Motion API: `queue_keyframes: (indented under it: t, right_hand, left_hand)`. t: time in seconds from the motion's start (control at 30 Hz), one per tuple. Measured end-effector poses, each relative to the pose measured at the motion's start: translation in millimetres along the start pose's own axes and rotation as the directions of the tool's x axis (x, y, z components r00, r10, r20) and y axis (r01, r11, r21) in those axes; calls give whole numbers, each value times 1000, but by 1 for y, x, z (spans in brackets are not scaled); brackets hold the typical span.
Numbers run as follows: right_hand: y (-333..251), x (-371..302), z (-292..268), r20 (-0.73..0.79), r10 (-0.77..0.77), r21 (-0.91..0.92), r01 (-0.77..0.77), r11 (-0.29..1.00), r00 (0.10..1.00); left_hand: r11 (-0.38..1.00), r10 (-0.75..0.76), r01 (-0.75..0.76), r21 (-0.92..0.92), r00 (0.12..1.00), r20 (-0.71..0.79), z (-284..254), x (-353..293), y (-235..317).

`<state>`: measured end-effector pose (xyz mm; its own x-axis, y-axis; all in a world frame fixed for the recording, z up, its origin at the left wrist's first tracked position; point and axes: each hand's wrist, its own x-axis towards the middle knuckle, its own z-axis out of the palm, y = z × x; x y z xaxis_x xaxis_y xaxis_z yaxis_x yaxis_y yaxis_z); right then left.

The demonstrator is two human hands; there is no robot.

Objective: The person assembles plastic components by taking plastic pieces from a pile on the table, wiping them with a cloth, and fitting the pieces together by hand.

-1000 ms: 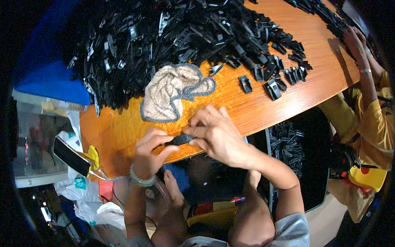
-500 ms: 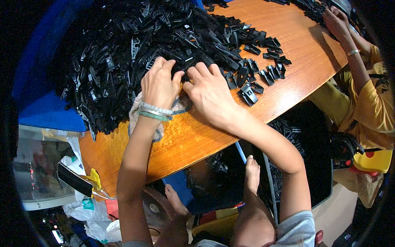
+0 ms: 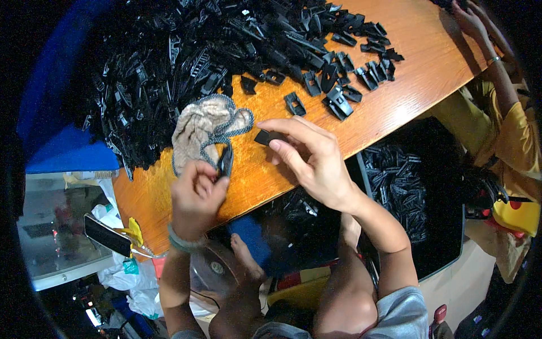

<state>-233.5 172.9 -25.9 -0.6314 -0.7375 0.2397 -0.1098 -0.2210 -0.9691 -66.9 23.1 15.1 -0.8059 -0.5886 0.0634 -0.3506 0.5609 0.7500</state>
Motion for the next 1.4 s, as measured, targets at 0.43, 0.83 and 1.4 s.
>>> queue_keyframes:
  t: [0.43,0.83,1.4]
  right_hand:
    - [-7,-15,9,-116,98,-57,-105,993,988]
    - [-11,-15,5,282,-77,-567,231,791,956]
    - [-5,20,-16,15,-368,-845,209,492,930]
  left_hand:
    - [929,304,-309,205,951,56,-3,-9,-18]
    - [916,394,-396,64,918,37,12,-5,-25]
    - [762,584,-360,538,740,-333,-4,121,-13]
